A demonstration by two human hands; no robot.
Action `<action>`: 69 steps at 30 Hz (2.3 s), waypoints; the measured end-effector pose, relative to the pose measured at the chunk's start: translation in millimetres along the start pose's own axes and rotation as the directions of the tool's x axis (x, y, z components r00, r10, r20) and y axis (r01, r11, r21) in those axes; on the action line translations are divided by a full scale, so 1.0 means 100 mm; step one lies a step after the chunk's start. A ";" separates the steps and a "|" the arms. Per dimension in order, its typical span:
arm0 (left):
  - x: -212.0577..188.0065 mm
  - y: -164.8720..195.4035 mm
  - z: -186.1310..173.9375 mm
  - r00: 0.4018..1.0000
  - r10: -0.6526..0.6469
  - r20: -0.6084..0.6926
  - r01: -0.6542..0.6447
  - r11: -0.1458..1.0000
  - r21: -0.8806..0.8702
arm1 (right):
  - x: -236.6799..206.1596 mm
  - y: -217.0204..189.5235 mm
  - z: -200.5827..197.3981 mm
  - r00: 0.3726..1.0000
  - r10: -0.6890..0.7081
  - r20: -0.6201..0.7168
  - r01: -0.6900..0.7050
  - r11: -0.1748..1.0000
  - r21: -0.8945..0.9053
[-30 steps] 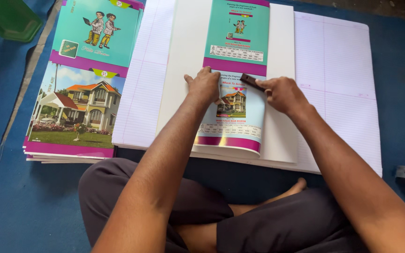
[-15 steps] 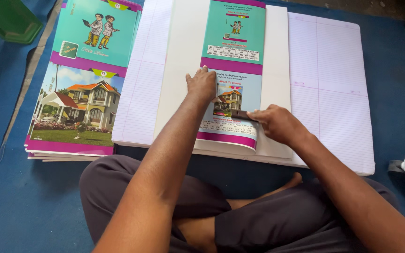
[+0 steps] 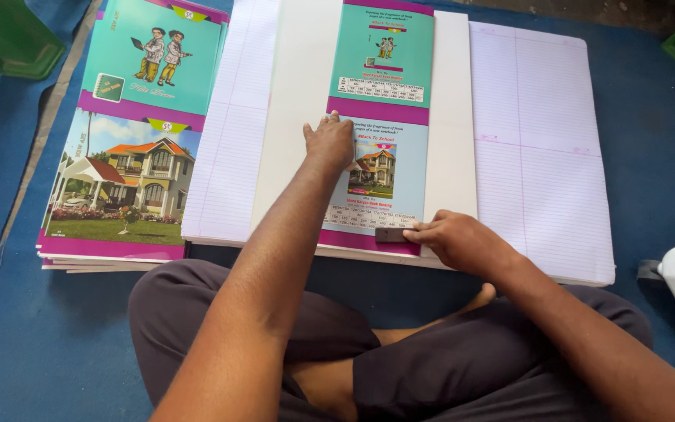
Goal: The person sits on the floor and repeatedly folds a printed cover sheet over a stack of blank pages, then uses a small wooden block to press and crease the fold. The person flips the cover back and forth multiple times, smoothing the fold with hands and the block, and continues this repetitive folding and pressing cycle.
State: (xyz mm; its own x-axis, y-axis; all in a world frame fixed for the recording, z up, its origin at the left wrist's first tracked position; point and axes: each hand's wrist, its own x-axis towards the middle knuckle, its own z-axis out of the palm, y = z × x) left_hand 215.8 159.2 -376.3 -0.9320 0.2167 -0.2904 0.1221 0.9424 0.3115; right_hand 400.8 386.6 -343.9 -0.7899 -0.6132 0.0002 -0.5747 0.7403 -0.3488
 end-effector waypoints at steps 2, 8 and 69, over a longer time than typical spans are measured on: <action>-0.01 0.01 0.04 0.994 0.023 -0.105 -0.026 0.999 -0.021 | -0.03 0.02 0.03 0.998 0.032 0.058 -0.031 0.999 -0.021; -0.04 0.02 0.07 0.997 -0.006 -0.079 0.003 0.999 -0.042 | -0.09 0.02 0.08 0.998 -0.026 0.064 0.028 0.999 -0.026; -0.73 0.54 0.28 0.964 -0.031 -0.263 -0.031 0.973 -0.228 | 0.41 0.57 -0.03 0.678 0.712 0.181 -0.333 0.078 0.940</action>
State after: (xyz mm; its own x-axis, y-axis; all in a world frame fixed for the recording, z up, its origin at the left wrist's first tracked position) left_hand 299.7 201.5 -364.0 -0.9923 0.1124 -0.0519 0.0694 0.8523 0.5184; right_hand 335.1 405.0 -360.7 -0.9063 0.0613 -0.4183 0.4192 0.0025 -0.9079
